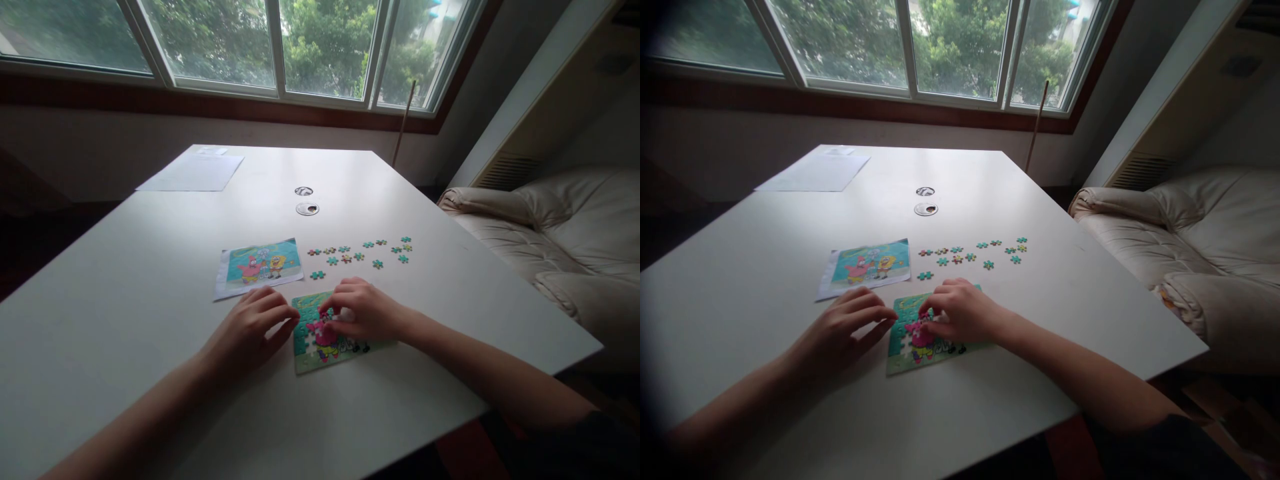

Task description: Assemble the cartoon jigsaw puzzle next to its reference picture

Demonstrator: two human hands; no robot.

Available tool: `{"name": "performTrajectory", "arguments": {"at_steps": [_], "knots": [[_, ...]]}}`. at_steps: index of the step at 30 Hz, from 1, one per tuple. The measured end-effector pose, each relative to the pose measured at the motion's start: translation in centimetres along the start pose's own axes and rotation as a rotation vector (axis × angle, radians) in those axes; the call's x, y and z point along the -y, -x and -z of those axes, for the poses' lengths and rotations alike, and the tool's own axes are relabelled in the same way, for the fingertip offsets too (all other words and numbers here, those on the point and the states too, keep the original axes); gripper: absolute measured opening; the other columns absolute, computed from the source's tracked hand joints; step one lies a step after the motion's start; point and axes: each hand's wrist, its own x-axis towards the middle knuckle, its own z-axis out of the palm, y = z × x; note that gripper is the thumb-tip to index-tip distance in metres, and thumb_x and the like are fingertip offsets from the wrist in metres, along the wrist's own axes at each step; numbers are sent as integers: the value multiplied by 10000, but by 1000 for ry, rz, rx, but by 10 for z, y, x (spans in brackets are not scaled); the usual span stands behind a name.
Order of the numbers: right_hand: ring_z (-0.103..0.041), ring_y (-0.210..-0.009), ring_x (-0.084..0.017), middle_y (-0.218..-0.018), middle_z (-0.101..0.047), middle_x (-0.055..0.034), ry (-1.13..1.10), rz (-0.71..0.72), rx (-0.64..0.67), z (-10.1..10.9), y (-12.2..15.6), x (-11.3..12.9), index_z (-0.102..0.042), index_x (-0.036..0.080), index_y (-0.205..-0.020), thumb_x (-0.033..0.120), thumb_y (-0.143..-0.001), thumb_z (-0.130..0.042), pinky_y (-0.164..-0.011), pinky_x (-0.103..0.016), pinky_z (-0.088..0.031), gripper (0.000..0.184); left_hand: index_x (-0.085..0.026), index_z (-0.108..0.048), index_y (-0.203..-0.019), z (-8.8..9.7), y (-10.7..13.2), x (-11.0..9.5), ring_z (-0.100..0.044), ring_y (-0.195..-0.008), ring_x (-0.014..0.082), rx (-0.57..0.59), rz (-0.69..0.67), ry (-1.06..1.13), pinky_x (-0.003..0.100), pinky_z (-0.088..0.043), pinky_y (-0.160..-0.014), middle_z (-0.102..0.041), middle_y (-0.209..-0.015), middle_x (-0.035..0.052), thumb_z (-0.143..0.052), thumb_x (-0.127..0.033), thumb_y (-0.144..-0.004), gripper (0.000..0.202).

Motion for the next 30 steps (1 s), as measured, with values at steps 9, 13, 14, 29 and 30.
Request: {"name": "performTrajectory", "arguments": {"at_steps": [9, 13, 14, 29, 30], "knots": [[-568, -721, -150, -740, -645, -32, 16, -1, 58, -2, 1, -1, -679, 169, -888, 307, -791, -652, -747, -283, -429, 171, -215, -598, -1051, 0, 0, -11, -488, -734, 172, 149, -169, -65, 321, -404, -700, -567, -765, 30, -500, -168, -891, 193], [-555, -706, -148, -754, -649, -37, 40, 44, 51, 0, 1, -1, -686, 170, -883, 270, -798, -634, -727, -279, -430, 142, -221, -605, -1049, 1, -1, -15, -500, -732, 172, 168, -190, -92, 321, -417, -698, -571, -764, 32, -491, -197, -903, 187], [-554, -706, -148, -754, -648, -37, 44, 50, 49, 1, 1, -1, -687, 171, -884, 260, -802, -627, -727, -279, -431, 135, -222, -605, -1055, 1, -1, -16, -510, -751, 176, 172, -191, -102, 325, -422, -711, -585, -787, 37, -492, -203, -904, 189], [-576, -807, -158, -894, -648, -58, 56, -173, 245, 55, 15, -41, -680, 193, -916, 278, -805, -644, -728, -274, -439, 145, -229, -570, -1163, -1, 2, -17, -546, -974, 223, 240, -185, -104, 388, -440, -852, -634, -1179, 43, -475, -262, -909, 273], [-575, -800, -155, -895, -645, -57, 47, -187, 255, 55, 15, -41, -679, 192, -920, 269, -805, -641, -722, -270, -440, 144, -229, -573, -1158, -1, 2, -18, -550, -973, 219, 241, -179, -99, 384, -443, -851, -635, -1175, 47, -476, -258, -908, 270]]}}
